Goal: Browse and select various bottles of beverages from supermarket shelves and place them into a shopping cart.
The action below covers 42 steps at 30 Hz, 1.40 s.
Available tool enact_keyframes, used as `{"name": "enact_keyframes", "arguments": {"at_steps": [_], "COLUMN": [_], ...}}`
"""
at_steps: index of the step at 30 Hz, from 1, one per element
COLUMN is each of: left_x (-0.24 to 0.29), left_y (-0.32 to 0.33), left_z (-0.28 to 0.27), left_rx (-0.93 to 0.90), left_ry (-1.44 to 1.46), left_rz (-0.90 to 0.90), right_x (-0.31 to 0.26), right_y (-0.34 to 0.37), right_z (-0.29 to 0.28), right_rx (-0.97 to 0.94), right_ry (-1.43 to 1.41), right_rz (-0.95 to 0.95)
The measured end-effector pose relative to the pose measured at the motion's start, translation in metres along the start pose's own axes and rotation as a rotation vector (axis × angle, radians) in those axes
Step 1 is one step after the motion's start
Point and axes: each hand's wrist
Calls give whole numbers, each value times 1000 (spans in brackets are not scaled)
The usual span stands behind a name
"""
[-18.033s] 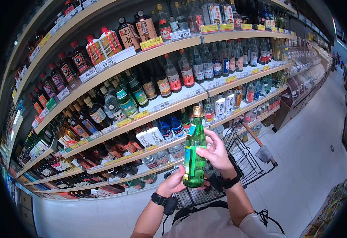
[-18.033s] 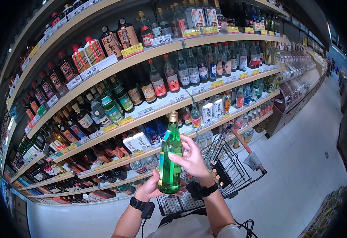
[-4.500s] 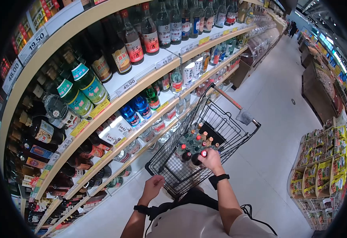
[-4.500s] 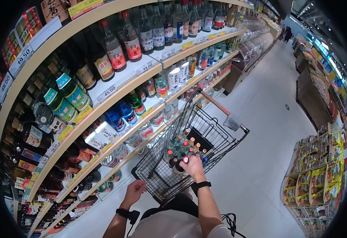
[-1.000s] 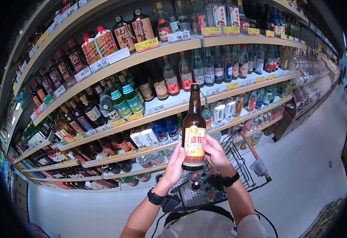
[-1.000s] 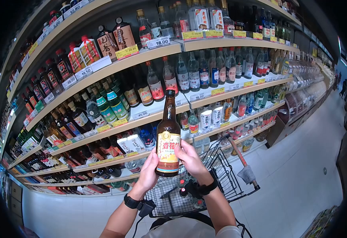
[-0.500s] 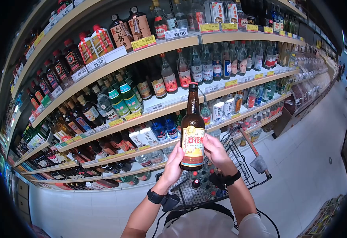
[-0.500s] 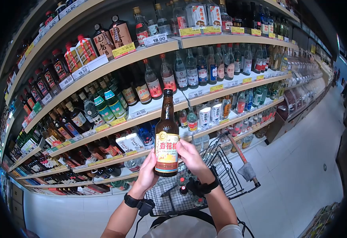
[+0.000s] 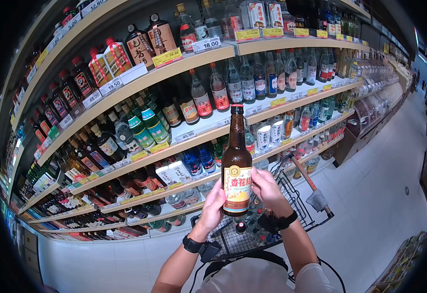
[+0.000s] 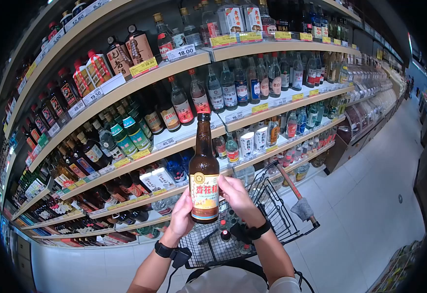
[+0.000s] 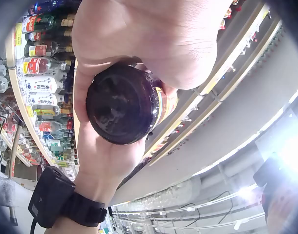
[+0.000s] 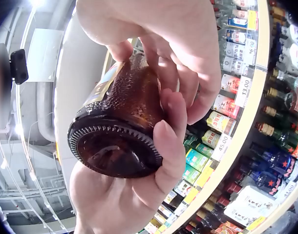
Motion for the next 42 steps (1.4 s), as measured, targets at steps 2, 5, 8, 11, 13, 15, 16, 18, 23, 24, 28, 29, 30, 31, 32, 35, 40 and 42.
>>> {"name": "enact_keyframes", "arguments": {"at_steps": [2,5,8,11,13,15,16,18,23,24,28,29,30,31,32,35,40,42], "left_x": [-2,-2,-2,-6,-7,-5,-3,-3,-3,-4,-3,-3,-2,-1,-1,-1,-9,-7], "left_y": [1,-1,-3,-2,-3,-3,-3,-2,0,1,2,2,2,3,3,5,8,8], "left_z": [0,4,7,7,7,10,11,14,17,15,15,15,15,14,14,14,9,6], "left_rx": [2,-18,-28,-18,-6,-16,-21,-5,13,12,22,18,16,13,16,27,69,92], "left_ry": [-3,-8,0,1,8,63,90,103,109,119,126,129,133,138,136,134,136,256], "left_rz": [-10,-27,-23,-27,-37,-57,-68,-76,-89,-89,-83,-83,-85,-87,-89,-93,-104,-175], "right_x": [3,6,6,8,6,6,7,8,15,16,19,19,19,19,19,16,25,23], "right_y": [2,8,10,12,13,14,14,15,17,17,17,17,18,18,19,19,17,17], "right_z": [-3,-7,-9,-11,-11,-13,-15,-16,-19,-17,-14,-14,-12,-11,-10,-5,-7,-2], "right_rx": [4,31,41,57,64,54,49,36,26,32,44,41,40,39,40,42,67,84], "right_ry": [-20,-35,-39,-62,-77,-57,-49,-9,23,21,57,62,67,72,57,10,36,63], "right_rz": [5,4,-9,-26,-31,-15,-7,-9,-28,-30,-53,-56,-57,-58,-53,-43,-21,-1]}}
Point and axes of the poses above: each hand's wrist, its own y-axis away from the middle knuckle, its own z-axis out of the palm, x = y × z, and after that the axes turned 14 degrees about -x, right-handed
